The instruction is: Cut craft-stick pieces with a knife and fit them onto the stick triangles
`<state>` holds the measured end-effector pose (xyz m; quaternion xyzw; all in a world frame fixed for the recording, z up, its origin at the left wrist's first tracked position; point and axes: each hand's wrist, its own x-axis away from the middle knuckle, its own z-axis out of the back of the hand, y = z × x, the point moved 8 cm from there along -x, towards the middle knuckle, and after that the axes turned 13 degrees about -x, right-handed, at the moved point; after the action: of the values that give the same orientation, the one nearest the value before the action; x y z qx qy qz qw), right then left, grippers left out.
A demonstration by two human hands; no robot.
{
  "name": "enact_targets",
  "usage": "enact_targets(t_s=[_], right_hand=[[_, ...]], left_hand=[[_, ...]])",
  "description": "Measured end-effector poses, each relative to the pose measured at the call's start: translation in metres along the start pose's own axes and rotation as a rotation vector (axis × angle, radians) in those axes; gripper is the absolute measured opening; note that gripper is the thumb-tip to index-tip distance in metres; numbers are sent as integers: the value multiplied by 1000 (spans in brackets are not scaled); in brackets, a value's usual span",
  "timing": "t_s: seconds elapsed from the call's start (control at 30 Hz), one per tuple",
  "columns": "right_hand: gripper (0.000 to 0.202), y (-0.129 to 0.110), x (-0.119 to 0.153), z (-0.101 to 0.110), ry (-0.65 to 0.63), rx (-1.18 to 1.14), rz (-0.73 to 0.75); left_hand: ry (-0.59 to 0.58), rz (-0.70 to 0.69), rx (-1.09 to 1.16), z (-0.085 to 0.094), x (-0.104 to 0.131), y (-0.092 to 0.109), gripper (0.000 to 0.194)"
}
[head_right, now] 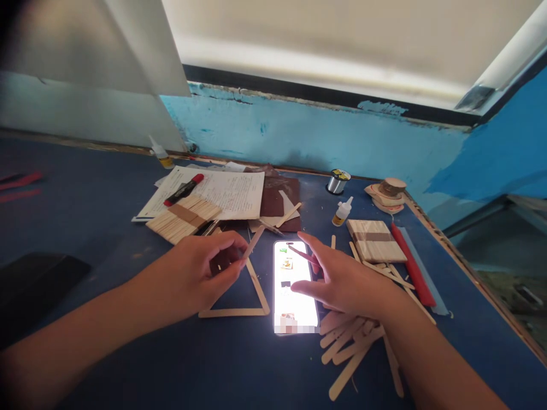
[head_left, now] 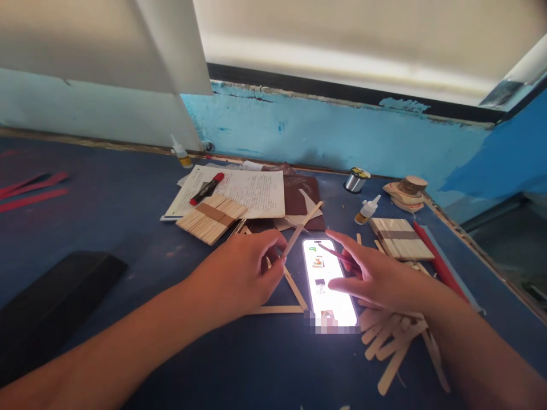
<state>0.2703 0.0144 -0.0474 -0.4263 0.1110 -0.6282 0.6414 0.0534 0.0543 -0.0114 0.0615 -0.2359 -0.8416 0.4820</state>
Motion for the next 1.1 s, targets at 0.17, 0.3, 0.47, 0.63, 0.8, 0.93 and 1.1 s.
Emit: enact_targets(t_s=[0.17,0.3,0.47,0.63,0.8,0.93,1.1], right_hand=[[133,-4,11,-4,-59,60,39],[124,-2,11,-5,-57,43,20],[110,0,8,1,-19,62,15],[103,4,7,-2,-26,34,-19],[105,-2,3,-3,36,70,8],[85,1,2,2,86,5,-56],[77,6,-2,23,283,117,68]], left_hand=[[-24,3,-4,-1,1,3,22],[-40,12,-31,-3,1,3,23],[-55,6,-51,-5,0,4,25],[-62,15,-56,-7,1,2,25],[-71,0,-31,-9,1,2,22],[-64,-3,-36,-9,2,3,22],[-13,-7,-41,-3,3,5,16]])
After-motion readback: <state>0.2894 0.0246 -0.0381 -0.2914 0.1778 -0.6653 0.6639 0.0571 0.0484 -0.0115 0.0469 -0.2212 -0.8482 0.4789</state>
